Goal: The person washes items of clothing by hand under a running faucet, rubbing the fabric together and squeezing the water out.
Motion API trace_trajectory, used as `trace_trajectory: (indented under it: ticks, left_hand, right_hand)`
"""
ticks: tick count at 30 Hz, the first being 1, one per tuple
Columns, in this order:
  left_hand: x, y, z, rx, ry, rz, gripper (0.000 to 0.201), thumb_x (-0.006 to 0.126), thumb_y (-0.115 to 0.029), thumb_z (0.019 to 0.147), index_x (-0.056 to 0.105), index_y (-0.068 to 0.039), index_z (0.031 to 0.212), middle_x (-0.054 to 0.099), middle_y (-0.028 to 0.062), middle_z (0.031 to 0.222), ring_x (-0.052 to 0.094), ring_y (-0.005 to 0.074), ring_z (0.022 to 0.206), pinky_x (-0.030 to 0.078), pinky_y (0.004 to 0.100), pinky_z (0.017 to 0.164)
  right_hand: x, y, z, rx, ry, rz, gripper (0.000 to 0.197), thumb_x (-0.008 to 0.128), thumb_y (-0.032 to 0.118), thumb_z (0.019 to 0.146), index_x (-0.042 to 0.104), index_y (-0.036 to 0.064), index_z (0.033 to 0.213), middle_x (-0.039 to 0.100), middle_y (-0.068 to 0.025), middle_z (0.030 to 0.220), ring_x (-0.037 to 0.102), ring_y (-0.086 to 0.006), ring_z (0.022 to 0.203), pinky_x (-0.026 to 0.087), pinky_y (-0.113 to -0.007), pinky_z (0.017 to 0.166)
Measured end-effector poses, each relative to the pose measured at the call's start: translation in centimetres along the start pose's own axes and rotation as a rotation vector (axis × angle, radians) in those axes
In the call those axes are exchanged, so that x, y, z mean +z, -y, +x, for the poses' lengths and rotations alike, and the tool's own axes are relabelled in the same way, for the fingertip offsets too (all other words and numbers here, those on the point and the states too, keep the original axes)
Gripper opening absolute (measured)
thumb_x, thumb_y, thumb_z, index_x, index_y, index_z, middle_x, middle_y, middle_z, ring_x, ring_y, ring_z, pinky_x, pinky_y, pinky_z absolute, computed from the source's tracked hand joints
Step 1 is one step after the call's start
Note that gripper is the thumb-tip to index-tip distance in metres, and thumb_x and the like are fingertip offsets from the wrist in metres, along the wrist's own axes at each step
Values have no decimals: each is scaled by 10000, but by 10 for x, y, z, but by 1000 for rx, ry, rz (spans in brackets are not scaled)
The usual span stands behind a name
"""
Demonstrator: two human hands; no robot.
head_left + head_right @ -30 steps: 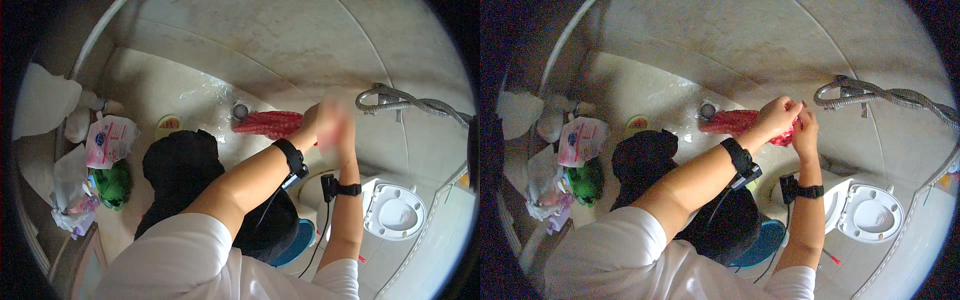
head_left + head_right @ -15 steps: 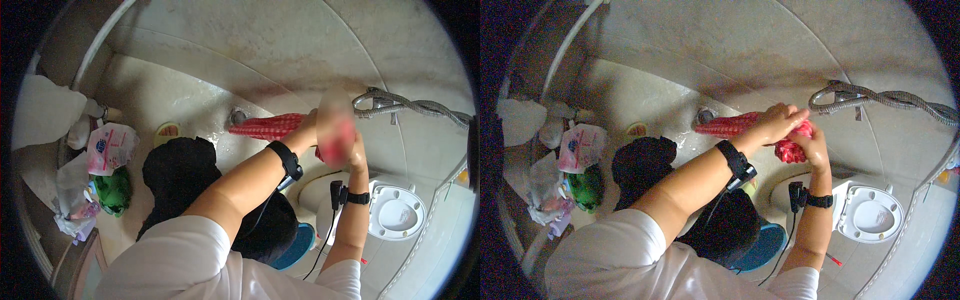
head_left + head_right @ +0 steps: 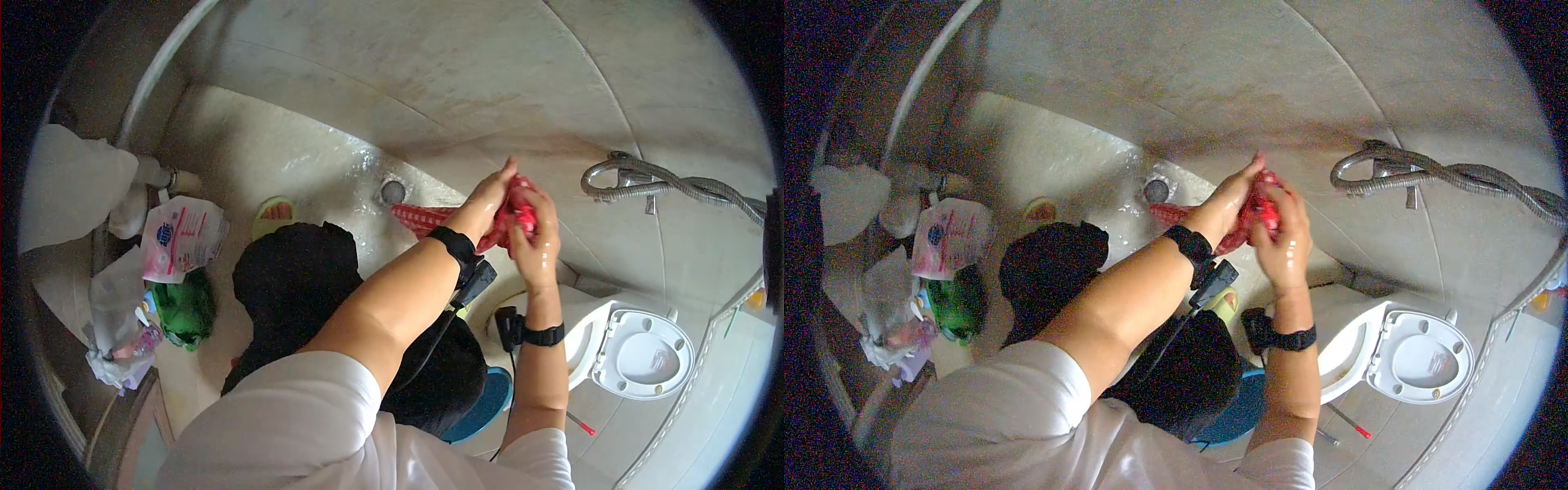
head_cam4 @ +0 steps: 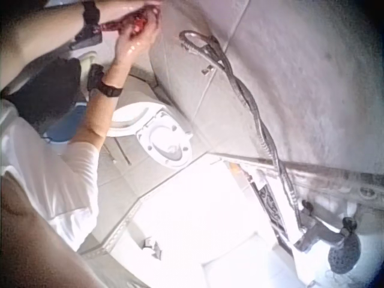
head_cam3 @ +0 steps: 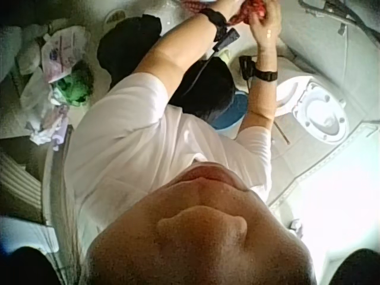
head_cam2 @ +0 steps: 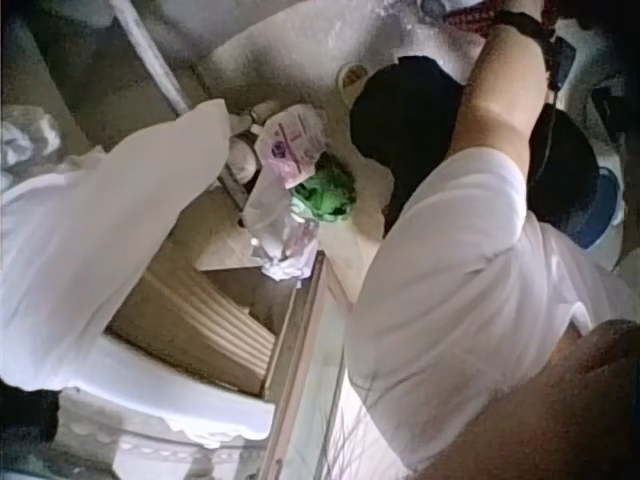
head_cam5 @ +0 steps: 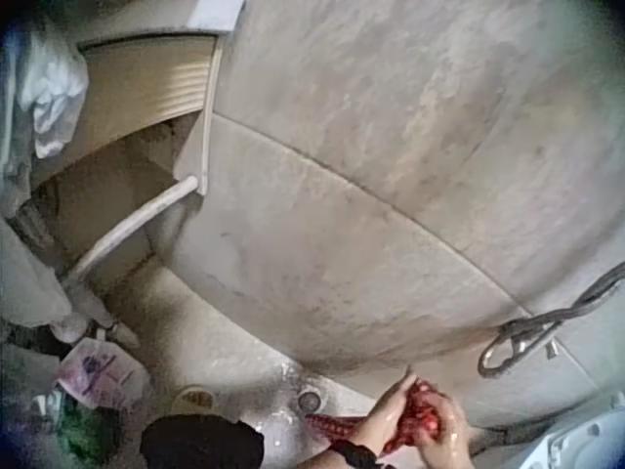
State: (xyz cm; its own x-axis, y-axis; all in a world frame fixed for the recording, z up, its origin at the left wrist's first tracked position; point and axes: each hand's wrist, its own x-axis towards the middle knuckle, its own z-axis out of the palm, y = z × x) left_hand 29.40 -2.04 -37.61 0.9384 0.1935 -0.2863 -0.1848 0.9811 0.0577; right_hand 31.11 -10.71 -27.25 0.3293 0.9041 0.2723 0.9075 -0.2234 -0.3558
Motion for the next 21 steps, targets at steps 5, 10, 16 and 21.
trace_trajectory:
  ticks: [5, 10, 16, 21]
  left_hand:
    - [-56, 17, 50, 206, 138, 8, 285, 525, -325, 878, 551, -66, 761, 598, 75, 679, 573, 210, 607, 477, 347, 587]
    - [-14, 35, 38, 473, -117, 783, 281, 497, -213, 818, 623, 37, 793, 640, 204, 792, 624, 271, 738, 465, 384, 614]
    - [31, 18, -7, 337, -329, 1120, 434, 534, -406, 822, 631, 16, 798, 641, 209, 787, 629, 329, 750, 466, 394, 667]
    - [30, 11, -17, 434, -359, 1245, 503, 615, -500, 757, 632, -5, 842, 649, 185, 826, 632, 316, 769, 481, 377, 698]
  right_hand:
    - [33, 55, 28, 55, -89, -107, 240, 691, 263, 737, 601, 85, 871, 586, -112, 983, 573, -339, 843, 463, -393, 699]
    - [33, -31, 22, 279, -206, 162, 213, 581, 167, 805, 552, -17, 700, 588, -136, 657, 529, -241, 574, 430, -344, 581]
    - [11, -85, 8, 633, -210, 378, 292, 549, 207, 854, 555, -31, 683, 543, -32, 601, 457, -101, 585, 403, -281, 545]
    - [18, -80, -26, 595, -190, 460, 232, 517, 176, 909, 555, -8, 1044, 602, -79, 912, 527, -123, 799, 445, -272, 699]
